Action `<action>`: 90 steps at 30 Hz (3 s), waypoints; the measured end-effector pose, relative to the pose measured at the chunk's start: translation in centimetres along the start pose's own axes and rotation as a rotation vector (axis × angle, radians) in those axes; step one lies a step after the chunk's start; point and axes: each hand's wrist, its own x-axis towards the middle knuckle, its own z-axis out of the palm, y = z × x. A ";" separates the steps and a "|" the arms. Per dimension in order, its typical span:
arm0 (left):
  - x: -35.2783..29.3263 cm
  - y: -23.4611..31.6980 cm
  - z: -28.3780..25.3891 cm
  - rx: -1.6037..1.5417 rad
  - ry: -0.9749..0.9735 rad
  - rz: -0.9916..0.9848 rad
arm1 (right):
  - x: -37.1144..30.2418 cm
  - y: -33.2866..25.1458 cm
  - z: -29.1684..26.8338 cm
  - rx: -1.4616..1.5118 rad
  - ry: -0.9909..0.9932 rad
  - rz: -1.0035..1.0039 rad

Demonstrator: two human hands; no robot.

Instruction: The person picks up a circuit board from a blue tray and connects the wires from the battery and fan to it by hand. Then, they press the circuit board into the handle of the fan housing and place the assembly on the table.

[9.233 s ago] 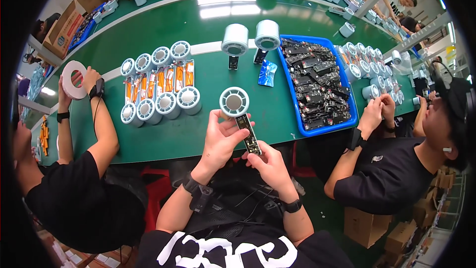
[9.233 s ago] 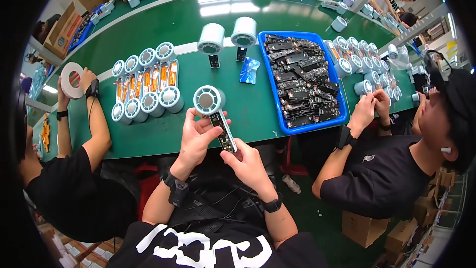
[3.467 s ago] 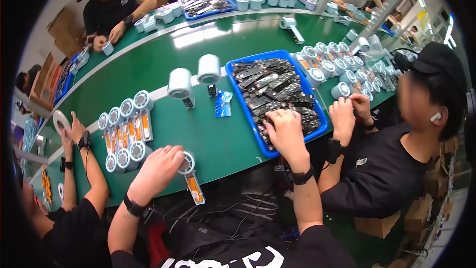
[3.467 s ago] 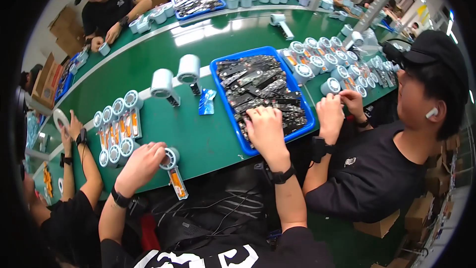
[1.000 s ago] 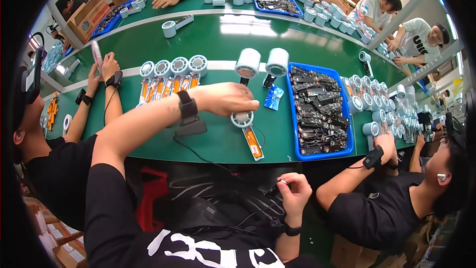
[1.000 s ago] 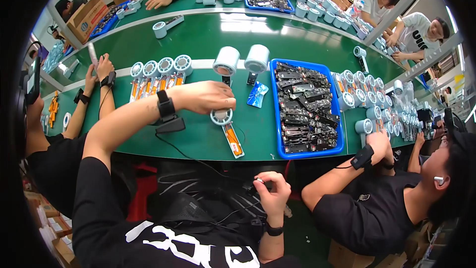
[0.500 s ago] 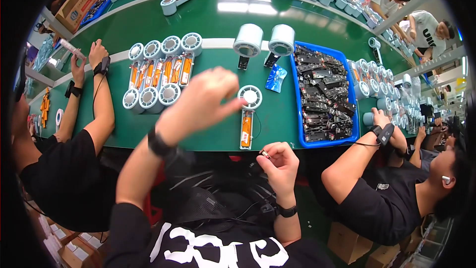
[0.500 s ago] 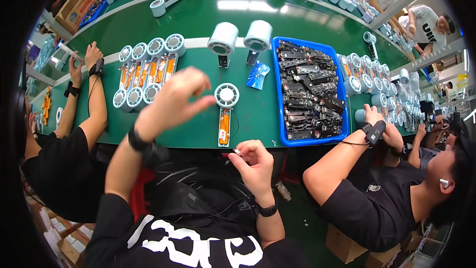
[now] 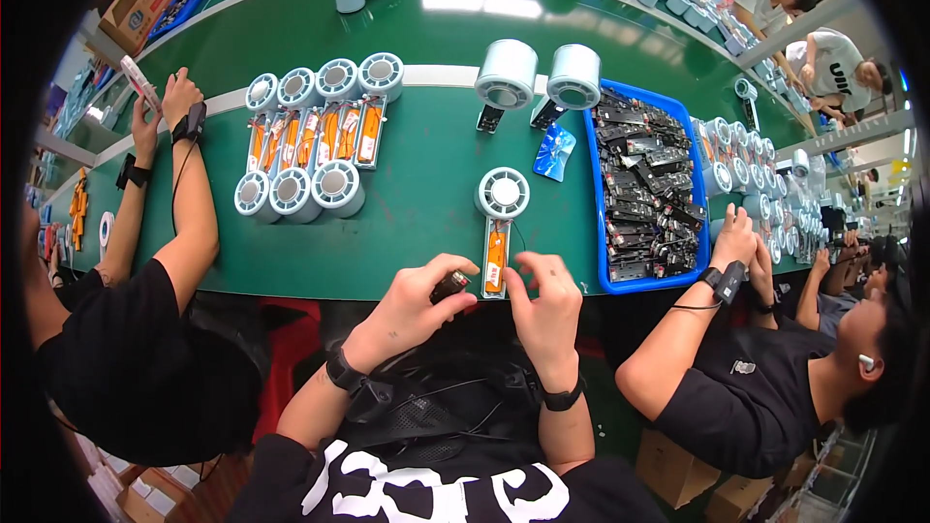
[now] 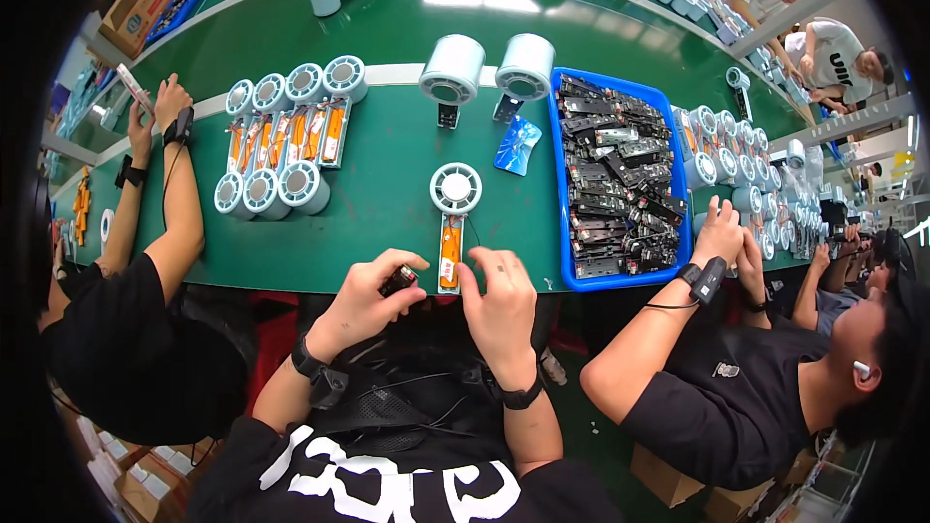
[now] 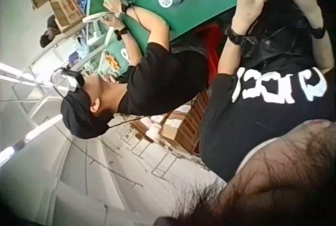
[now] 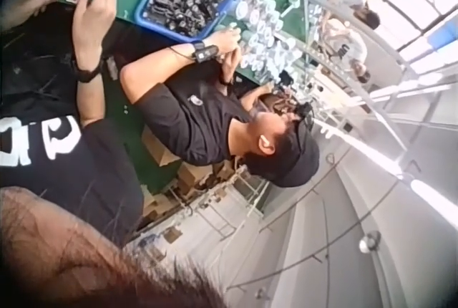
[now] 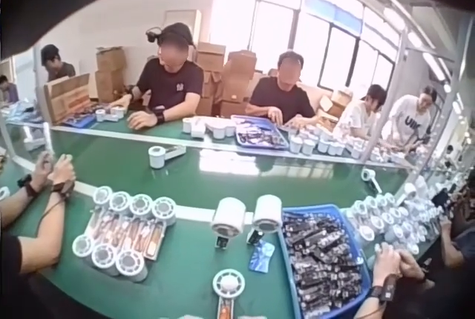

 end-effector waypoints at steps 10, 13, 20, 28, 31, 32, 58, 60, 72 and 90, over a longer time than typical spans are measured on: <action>2.6 -2.3 0.2 -0.302 0.076 -0.051 | 2.5 -2.3 0.2 0.287 0.015 0.235; 2.4 -2.6 0.2 -0.446 0.124 -0.071 | 2.8 -2.1 1.7 -0.029 -0.009 -0.203; 2.0 -3.1 -0.1 -0.515 0.129 -0.027 | 0.8 -1.5 2.2 0.003 0.066 -0.113; 2.0 -3.3 0.2 -0.518 0.144 0.002 | 2.1 -0.2 2.2 0.009 0.035 -0.072; 2.0 -2.7 0.2 -0.544 0.161 -0.004 | 2.3 0.2 2.4 0.076 0.035 -0.070; 2.1 -2.3 0.3 -0.556 0.167 -0.014 | 2.3 0.4 2.4 0.121 0.040 -0.027; 3.7 -3.2 1.6 -0.644 0.178 0.033 | 6.0 0.4 1.9 -0.166 0.003 -0.513; 3.8 -3.2 1.6 -0.596 0.184 0.043 | 6.0 0.5 1.9 -0.181 -0.014 -0.534; 3.8 -3.1 1.5 -0.576 0.169 0.006 | 6.7 1.4 1.6 -0.230 -0.080 -0.670; 3.4 -2.4 1.5 -0.338 0.203 0.061 | 6.6 1.1 0.9 -0.176 -0.154 -0.633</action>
